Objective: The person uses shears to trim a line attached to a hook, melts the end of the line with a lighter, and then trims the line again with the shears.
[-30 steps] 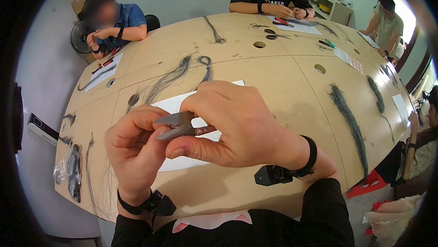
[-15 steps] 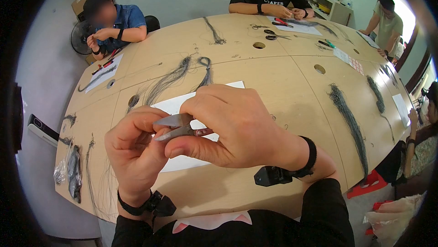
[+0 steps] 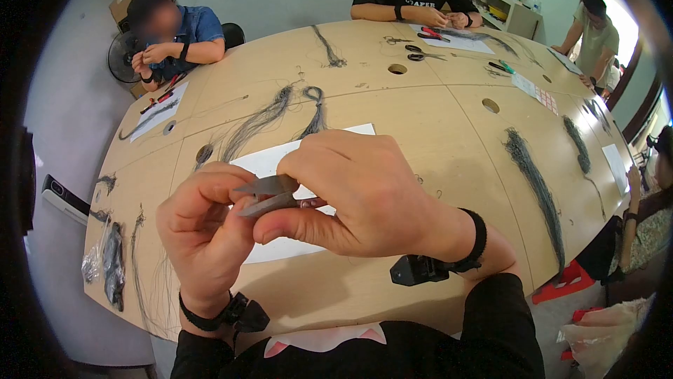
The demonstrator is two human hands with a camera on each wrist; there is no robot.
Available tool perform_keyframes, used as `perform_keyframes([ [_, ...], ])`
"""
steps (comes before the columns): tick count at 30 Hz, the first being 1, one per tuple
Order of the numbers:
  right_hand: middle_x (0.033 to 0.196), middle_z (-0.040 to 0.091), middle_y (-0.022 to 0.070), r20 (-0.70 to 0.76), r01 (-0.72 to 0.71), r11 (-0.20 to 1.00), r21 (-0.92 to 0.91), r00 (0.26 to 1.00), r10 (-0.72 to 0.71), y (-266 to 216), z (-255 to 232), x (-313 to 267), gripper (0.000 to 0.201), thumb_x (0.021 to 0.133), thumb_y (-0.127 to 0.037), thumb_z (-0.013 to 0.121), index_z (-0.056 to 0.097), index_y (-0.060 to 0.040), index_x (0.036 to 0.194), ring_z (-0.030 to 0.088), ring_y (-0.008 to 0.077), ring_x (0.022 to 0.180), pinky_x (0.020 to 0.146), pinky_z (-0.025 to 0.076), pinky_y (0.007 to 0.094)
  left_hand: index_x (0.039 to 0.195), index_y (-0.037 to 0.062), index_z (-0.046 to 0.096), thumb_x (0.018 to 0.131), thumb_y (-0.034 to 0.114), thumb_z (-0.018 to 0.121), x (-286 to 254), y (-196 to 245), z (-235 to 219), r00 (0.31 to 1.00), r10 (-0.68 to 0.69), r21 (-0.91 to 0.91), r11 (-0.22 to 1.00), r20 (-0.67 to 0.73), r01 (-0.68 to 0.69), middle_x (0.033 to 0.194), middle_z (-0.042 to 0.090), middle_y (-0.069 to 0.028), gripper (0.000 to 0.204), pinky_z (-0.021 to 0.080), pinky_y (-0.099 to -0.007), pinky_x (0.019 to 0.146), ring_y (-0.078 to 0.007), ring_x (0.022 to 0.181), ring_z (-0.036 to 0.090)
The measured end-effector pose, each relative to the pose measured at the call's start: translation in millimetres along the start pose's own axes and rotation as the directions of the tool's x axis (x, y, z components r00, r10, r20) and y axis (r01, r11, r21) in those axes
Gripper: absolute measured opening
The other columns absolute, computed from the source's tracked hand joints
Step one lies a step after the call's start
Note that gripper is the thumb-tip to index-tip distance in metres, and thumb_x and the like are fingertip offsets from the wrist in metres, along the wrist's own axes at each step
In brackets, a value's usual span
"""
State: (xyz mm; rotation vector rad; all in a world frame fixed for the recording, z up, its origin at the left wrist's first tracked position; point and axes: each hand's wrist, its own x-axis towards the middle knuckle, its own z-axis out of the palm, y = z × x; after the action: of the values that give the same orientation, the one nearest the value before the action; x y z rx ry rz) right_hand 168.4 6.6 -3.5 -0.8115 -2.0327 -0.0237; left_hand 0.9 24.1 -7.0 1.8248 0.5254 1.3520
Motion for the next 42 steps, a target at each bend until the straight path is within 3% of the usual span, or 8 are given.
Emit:
perform_keyframes([
  [12, 0.058, 0.05, 0.0056, -0.037, 0.009, 0.999, 0.042, 0.999, -0.008, 1.1, 0.8, 0.0, 0.034, 0.066, -0.036, 0.065, 0.052, -0.0045, 0.071, 0.049, 0.0218, 0.049, 0.043, 0.039, 0.0275, 0.069, 0.0016, 0.055, 0.064, -0.001, 0.058, 1.9, -1.7, -1.5, 0.991, 0.115, 0.093, 0.988, 0.07, -0.121, 0.069, 0.056, -0.0048, 0.007, 0.036, -0.0207, 0.049, -0.0104, 0.057, 0.047],
  [28, 0.058, 0.049, 0.0053, -0.027, -0.01, 0.999, 0.043, 1.0, 0.011, 2.4, 3.6, -1.4, 0.034, 0.066, -0.036, 0.065, 0.052, -0.0047, 0.072, 0.048, 0.0205, 0.048, 0.042, 0.038, 0.0266, 0.07, 0.0013, 0.055, 0.064, -0.001, 0.059, 2.8, -0.5, -2.7, 0.995, 0.088, 0.081, 0.993, 0.047, -0.091, 0.069, 0.057, -0.0049, 0.007, 0.036, -0.0205, 0.049, -0.0109, 0.057, 0.049],
  [30, 0.058, 0.045, 0.0002, 0.003, -0.033, 0.995, 0.098, 0.999, 0.032, 4.8, 0.8, -3.6, 0.047, 0.066, -0.047, 0.061, 0.054, -0.0029, 0.08, 0.039, 0.0091, 0.047, 0.041, 0.03, 0.0205, 0.069, 0.0013, 0.055, 0.064, -0.001, 0.059, 4.1, -0.5, -2.3, 0.985, 0.162, 0.132, 0.977, 0.055, -0.168, 0.069, 0.057, -0.0053, 0.007, 0.036, -0.0203, 0.048, -0.011, 0.057, 0.049],
  [31, 0.058, 0.045, 0.0002, 0.003, -0.031, 0.995, 0.097, 1.0, 0.031, 3.2, -2.3, -3.7, 0.047, 0.066, -0.047, 0.061, 0.054, -0.0029, 0.08, 0.039, 0.0091, 0.047, 0.041, 0.03, 0.0205, 0.069, 0.0013, 0.055, 0.064, -0.001, 0.059, 4.0, -0.8, -2.2, 0.985, 0.164, 0.132, 0.977, 0.054, -0.17, 0.069, 0.057, -0.0053, 0.007, 0.036, -0.0203, 0.048, -0.011, 0.057, 0.049],
  [33, 0.059, 0.044, 0.0001, -0.012, -0.117, 0.956, 0.268, 0.992, 0.124, -2.8, -8.9, -2.2, 0.034, 0.067, -0.031, 0.067, 0.054, -0.0022, 0.081, 0.037, 0.007, 0.048, 0.042, 0.028, 0.0199, 0.068, 0.0008, 0.055, 0.064, -0.002, 0.059, 3.7, -1.7, -2.0, 0.984, 0.177, 0.15, 0.972, 0.023, -0.178, 0.069, 0.058, -0.0063, 0.007, 0.037, -0.0208, 0.048, -0.0119, 0.056, 0.049],
  [36, 0.058, 0.045, 0.0007, -0.025, -0.194, 0.929, 0.316, 0.977, 0.213, -8.4, -5.1, -2.0, 0.019, 0.065, -0.011, 0.064, 0.055, -0.0025, 0.08, 0.037, 0.0061, 0.048, 0.042, 0.028, 0.0202, 0.068, 0.0002, 0.055, 0.063, -0.003, 0.059, 4.5, -0.5, 1.1, 0.978, 0.206, 0.183, 0.961, 0.035, -0.209, 0.068, 0.058, -0.0072, 0.008, 0.039, -0.0217, 0.049, -0.013, 0.055, 0.05],
  [40, 0.055, 0.045, 0.0014, -0.034, -0.198, 0.937, 0.287, 0.976, 0.217, -6.7, -1.3, -4.6, 0.014, 0.062, 0.0, 0.058, 0.054, -0.0034, 0.075, 0.037, 0.0076, 0.045, 0.041, 0.028, 0.0208, 0.068, 0.0, 0.055, 0.062, -0.004, 0.06, 4.3, 2.2, 2.6, 0.976, 0.217, 0.23, 0.948, 0.032, -0.218, 0.068, 0.058, -0.0077, 0.009, 0.04, -0.0225, 0.05, -0.0138, 0.055, 0.051],
  [42, 0.06, 0.047, 0.0021, -0.027, -0.105, 0.969, 0.224, 0.993, 0.113, -2.9, -2.8, -5.5, 0.024, 0.057, -0.007, 0.066, 0.053, -0.006, 0.077, 0.04, 0.0096, 0.043, 0.04, 0.033, 0.0209, 0.068, 0.0002, 0.055, 0.062, -0.004, 0.059, 4.1, 0.0, 3.0, 0.975, 0.22, 0.179, 0.958, 0.036, -0.223, 0.068, 0.058, -0.008, 0.009, 0.039, -0.022, 0.049, -0.0136, 0.054, 0.05],
])
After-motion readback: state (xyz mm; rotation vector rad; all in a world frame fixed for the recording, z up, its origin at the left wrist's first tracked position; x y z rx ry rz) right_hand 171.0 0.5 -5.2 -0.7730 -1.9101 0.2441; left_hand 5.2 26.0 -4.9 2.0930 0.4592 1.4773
